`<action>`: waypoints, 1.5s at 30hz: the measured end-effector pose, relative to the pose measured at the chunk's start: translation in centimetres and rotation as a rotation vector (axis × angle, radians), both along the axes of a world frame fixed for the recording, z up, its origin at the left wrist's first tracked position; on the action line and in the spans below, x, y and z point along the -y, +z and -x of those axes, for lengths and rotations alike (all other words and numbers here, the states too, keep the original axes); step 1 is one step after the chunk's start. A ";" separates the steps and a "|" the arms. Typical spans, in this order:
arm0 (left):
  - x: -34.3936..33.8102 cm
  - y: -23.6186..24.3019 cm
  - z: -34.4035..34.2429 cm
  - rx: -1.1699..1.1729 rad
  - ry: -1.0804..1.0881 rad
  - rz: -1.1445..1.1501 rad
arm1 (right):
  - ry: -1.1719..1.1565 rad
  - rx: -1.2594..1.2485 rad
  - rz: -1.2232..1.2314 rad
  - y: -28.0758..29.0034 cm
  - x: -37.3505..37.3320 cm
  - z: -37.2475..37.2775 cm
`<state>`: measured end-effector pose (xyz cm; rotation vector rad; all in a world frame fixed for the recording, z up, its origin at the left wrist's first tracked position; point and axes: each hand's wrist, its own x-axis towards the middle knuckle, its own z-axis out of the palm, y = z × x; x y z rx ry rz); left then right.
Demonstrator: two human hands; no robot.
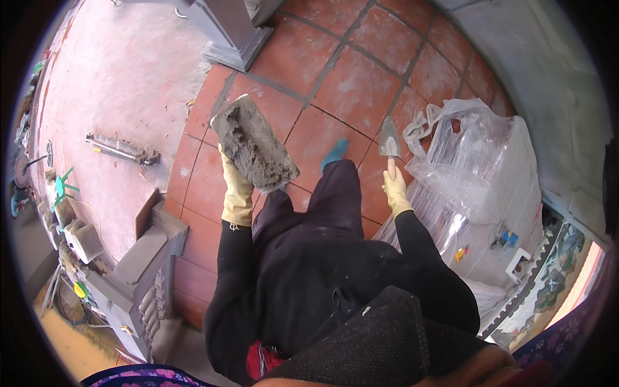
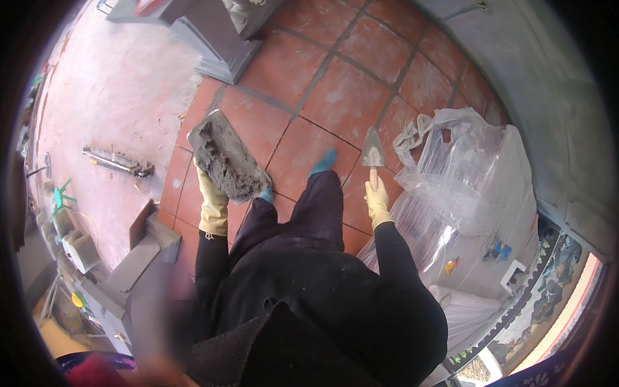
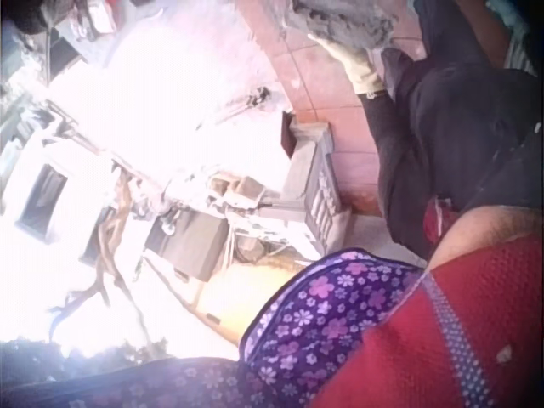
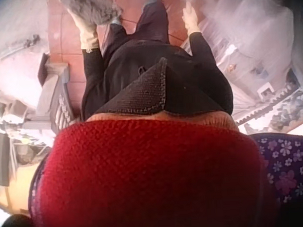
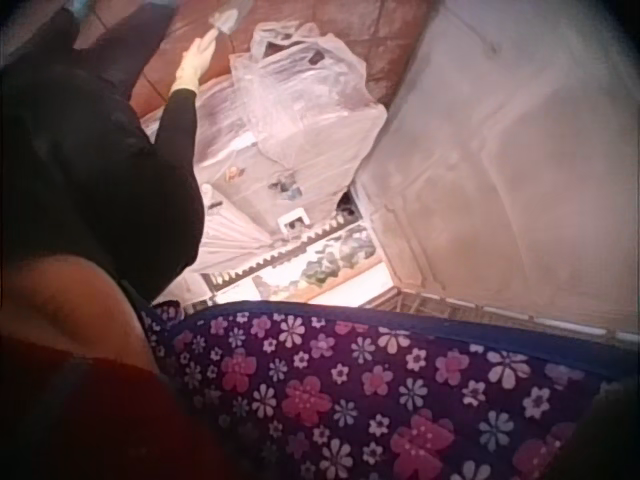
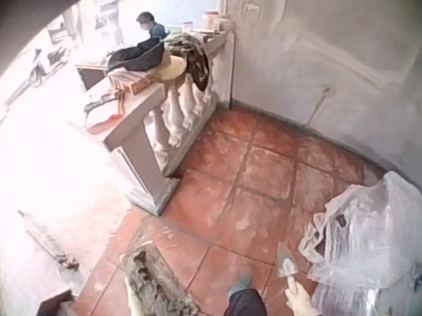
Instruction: The person applies gray grout into the joints between red floor tiles using a trowel and a smaller hand tool. They repeatedly scoop grout from the trowel and press it into the gaps, smoothing the surface as they work across multiple tile intersections.
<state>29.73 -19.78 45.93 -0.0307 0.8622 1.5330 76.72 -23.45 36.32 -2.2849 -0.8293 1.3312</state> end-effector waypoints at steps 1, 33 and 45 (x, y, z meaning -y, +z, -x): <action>-1.4 -1.0 -0.9 0.063 0.005 0.046 | 0.048 0.029 -0.014 -1.0 -2.2 -0.8; -18.0 -31.2 -20.9 0.151 0.022 0.552 | 0.904 0.322 -0.123 -41.7 -58.0 -0.2; -18.3 -31.0 -21.8 0.002 0.203 0.531 | 1.183 0.186 -0.476 -43.3 -56.6 -2.3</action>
